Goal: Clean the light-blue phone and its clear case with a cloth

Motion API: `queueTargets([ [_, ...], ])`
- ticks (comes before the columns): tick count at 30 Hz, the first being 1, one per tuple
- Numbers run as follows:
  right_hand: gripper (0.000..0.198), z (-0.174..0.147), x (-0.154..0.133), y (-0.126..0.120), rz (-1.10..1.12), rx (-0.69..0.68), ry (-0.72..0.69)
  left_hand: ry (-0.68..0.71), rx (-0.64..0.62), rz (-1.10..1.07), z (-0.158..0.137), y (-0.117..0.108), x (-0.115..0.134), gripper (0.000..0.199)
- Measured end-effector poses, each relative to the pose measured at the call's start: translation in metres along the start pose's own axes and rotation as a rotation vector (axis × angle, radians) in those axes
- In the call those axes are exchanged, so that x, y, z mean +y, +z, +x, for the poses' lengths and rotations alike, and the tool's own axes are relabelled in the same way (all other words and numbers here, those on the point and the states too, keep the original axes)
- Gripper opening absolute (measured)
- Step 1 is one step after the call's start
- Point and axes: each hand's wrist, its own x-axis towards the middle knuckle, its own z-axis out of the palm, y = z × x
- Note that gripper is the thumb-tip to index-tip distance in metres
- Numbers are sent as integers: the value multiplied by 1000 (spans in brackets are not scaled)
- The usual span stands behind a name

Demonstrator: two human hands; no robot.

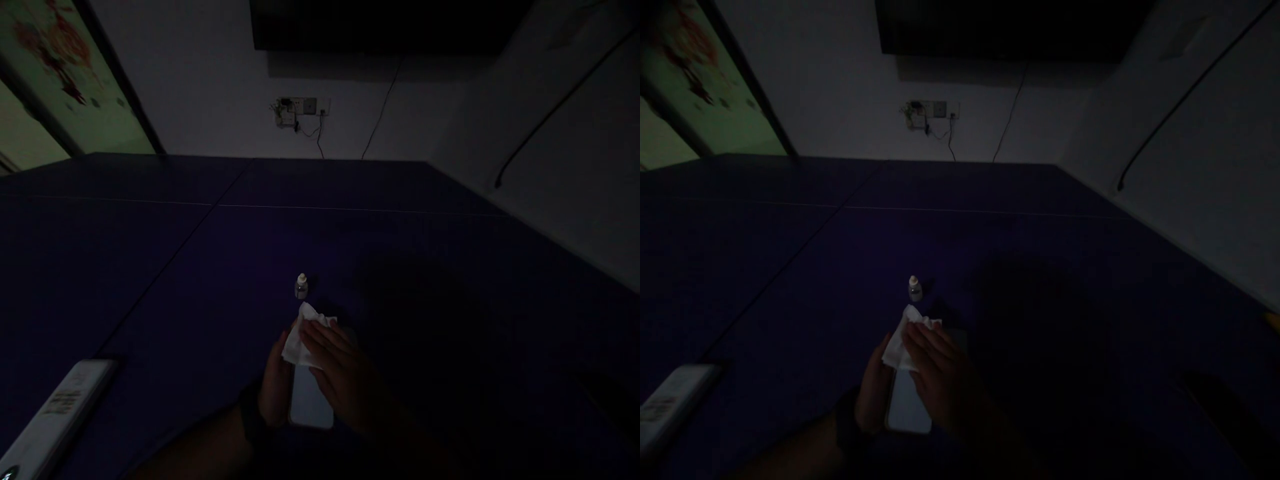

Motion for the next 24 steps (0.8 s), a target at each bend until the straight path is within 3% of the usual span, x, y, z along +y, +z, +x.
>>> queueTargets([
  [3, 60, 2, -6, 4, -27, -16, 57, 11, 50, 0, -3, 2, 4, 25],
  [10, 59, 9, 5, 3, -33, -67, 23, -34, 93, -29, 9, 2, 12, 45],
  [14, 52, 15, 15, -9, -37, -108, -7, -9, 30, 7, 16, 18, 14, 49],
  [18, 46, 17, 29, -16, -54, -49, -63, -6, 35, 22, 25, 34, 14, 52],
  [24, 49, 10, 42, -5, -35, 3, -97, 96, -22, -4, 43, 28, 13, 44],
])
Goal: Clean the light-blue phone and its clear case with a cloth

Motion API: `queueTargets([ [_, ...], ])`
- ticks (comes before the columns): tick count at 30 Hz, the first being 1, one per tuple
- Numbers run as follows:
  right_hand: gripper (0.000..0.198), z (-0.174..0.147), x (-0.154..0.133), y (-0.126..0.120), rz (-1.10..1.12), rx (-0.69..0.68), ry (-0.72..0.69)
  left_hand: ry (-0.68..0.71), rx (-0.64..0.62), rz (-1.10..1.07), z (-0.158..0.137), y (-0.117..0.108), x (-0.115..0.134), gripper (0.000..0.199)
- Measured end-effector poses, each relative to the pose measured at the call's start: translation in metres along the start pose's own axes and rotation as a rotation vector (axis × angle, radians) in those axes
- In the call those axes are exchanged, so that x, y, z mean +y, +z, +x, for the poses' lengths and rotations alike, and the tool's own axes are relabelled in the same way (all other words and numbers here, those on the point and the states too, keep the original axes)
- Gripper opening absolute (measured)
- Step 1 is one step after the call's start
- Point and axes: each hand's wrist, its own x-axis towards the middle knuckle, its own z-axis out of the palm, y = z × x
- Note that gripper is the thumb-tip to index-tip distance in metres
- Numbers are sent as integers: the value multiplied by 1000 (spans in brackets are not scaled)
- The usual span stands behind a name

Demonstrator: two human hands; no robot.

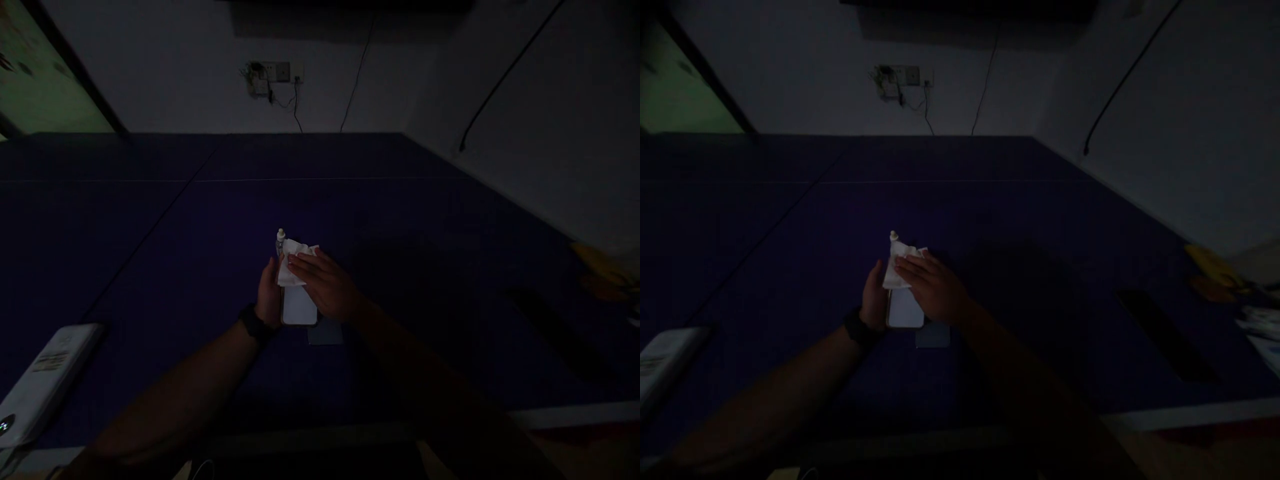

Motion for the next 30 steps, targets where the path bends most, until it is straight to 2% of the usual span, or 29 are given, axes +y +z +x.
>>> queueTargets([
  [6, 53, -8, -2, 10, 9, 59, -31, 33, -21, -11, 7, -11, -5, 44],
  [11, 50, -10, -1, 13, 51, 125, -41, 14, -30, 0, 2, -10, -6, 34],
  [15, 49, -7, -5, 13, 71, 133, 27, -22, -28, 33, -1, -7, -4, 39],
  [19, 48, 0, -14, 11, 29, 86, 113, -35, -22, 66, -6, -3, 2, 47],
  [25, 41, 1, -9, 3, -13, 64, -24, 5, -60, 74, -5, -6, 2, 44],
  [30, 44, 3, -7, 5, -113, 168, 1, 49, -139, 133, 4, -14, -4, 49],
])
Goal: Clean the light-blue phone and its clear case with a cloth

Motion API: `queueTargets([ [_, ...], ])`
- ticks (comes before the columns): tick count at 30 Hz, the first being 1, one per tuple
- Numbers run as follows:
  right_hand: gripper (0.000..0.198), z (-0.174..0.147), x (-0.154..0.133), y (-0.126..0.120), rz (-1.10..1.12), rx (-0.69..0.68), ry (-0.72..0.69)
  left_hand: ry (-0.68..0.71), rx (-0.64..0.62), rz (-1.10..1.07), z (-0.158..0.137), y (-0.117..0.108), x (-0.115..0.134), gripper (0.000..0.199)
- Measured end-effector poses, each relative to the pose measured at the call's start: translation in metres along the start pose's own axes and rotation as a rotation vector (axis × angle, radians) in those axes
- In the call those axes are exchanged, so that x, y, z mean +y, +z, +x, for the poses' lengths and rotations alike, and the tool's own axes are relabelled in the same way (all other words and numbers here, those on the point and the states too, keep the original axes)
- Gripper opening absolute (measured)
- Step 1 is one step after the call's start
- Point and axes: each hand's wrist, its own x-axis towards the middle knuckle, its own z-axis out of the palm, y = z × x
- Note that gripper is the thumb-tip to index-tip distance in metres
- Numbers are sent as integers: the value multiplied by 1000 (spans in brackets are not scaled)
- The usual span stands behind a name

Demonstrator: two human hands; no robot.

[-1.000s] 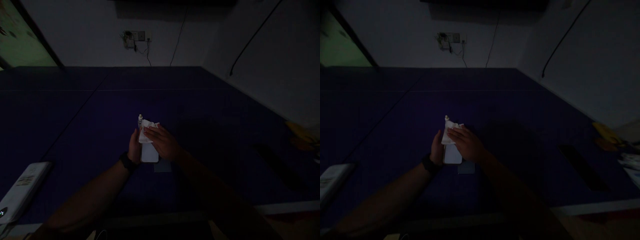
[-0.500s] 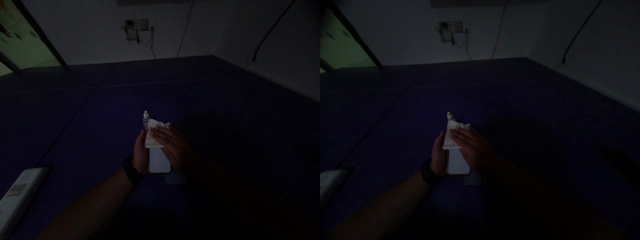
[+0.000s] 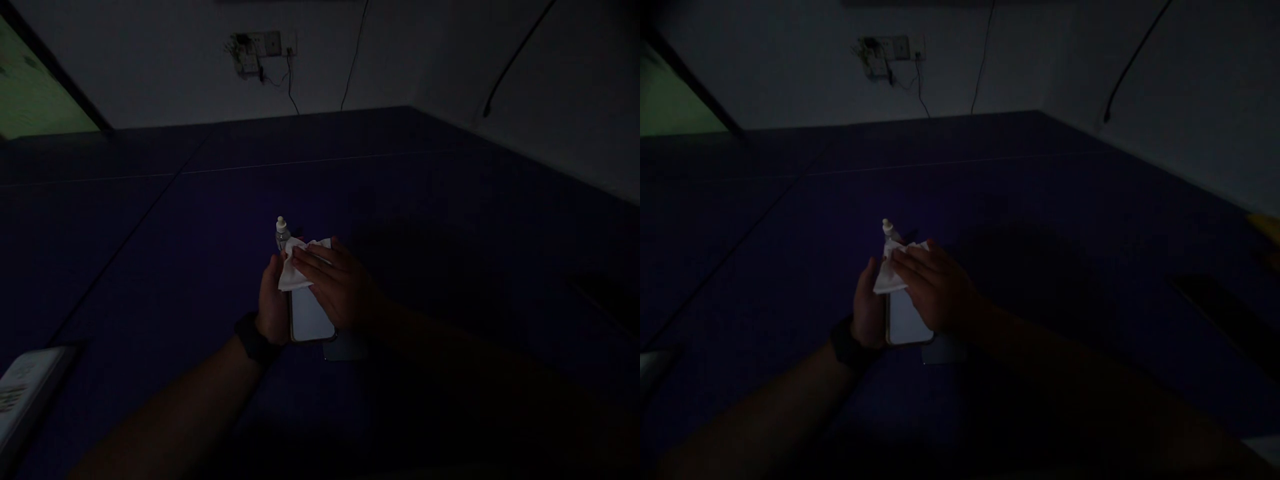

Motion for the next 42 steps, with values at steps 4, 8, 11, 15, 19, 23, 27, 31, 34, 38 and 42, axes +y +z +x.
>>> queueTargets([
  [4, 41, 1, 2, -2, 24, -22, -115, 19, 11, 27, 1, -3, -1, 48],
  [8, 41, -3, 10, -3, 112, 6, -135, 27, 28, 30, -4, 4, 2, 45],
  [11, 44, -4, 13, 2, 119, 0, -51, 11, 53, 25, -3, 12, 7, 49],
  [15, 46, -4, 15, 11, 170, -11, -21, -2, 73, 34, 4, 18, 14, 46],
  [19, 49, -3, 20, 15, 189, -8, -17, 42, 73, 60, 13, 19, 17, 40],
  [23, 49, 8, 20, 16, 161, -56, 27, 82, 89, 62, 16, 19, 17, 34],
  [27, 47, 20, 21, 17, 159, -83, -3, 76, 119, 40, 18, 18, 18, 40],
  [31, 46, 16, 26, 18, 233, -87, -124, 121, 111, 80, 20, 13, 20, 40],
  [34, 46, 6, 28, 20, 244, -35, -170, 118, 85, 117, 19, 9, 19, 42],
  [38, 47, -1, 28, 20, 190, 19, -121, 60, 65, 110, 16, 9, 17, 42],
  [42, 49, 0, 26, 18, 162, -5, -24, 40, 93, 71, 14, 13, 16, 35],
])
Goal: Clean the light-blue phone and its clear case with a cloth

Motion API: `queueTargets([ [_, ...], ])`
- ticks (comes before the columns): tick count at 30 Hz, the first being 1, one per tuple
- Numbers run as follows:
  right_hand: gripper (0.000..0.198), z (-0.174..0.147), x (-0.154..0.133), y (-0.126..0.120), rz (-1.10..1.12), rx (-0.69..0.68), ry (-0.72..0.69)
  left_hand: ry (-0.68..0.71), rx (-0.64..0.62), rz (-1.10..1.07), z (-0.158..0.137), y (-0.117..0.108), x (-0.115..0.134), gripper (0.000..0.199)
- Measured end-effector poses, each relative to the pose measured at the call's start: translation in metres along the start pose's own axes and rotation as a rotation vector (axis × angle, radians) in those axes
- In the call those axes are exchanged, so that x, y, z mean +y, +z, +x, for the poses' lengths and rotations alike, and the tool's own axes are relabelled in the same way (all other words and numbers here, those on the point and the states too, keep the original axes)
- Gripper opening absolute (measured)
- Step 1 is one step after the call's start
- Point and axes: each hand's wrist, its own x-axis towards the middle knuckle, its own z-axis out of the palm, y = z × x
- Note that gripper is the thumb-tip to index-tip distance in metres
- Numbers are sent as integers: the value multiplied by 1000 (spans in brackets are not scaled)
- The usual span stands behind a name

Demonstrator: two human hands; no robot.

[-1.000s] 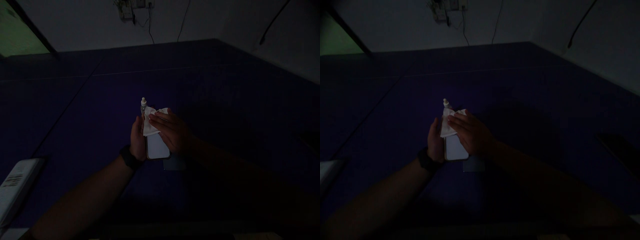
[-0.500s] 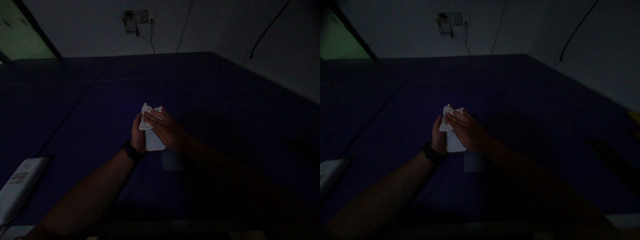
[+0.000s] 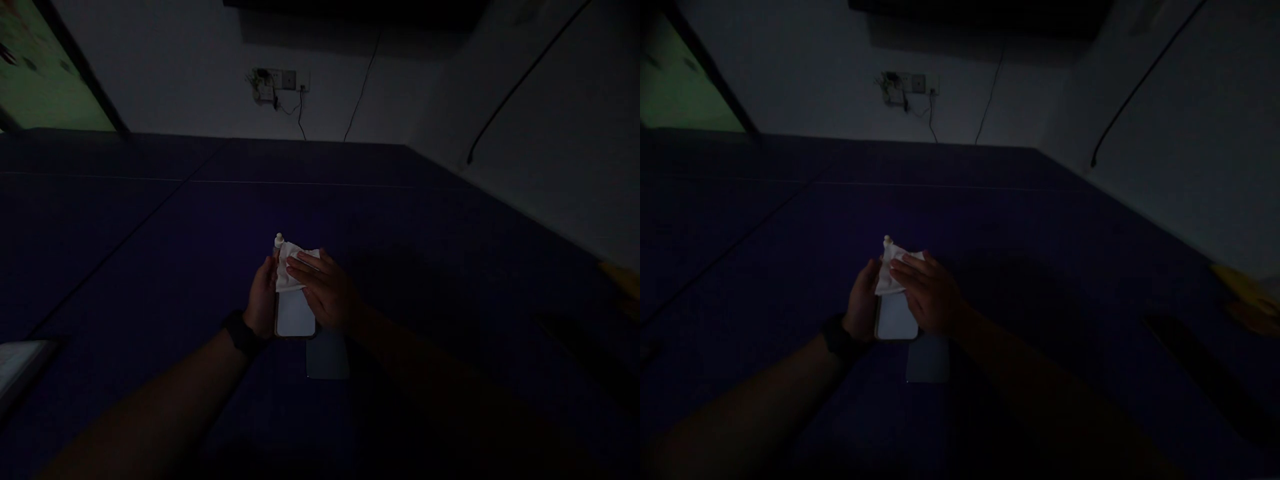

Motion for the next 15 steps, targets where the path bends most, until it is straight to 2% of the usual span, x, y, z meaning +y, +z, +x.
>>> queueTargets([
  [4, 49, 5, -8, 0, -57, -17, 40, -40, -7, -23, -3, -1, 2, 34],
  [8, 45, 8, -9, -3, -39, -50, -86, -72, -64, -55, -2, -5, 1, 39],
  [11, 41, 6, -5, -5, -13, -2, -155, -39, -41, -44, 0, -7, -1, 39],
  [15, 45, 5, -6, -2, -79, 22, -108, -38, -31, 3, -1, -8, -3, 42],
])
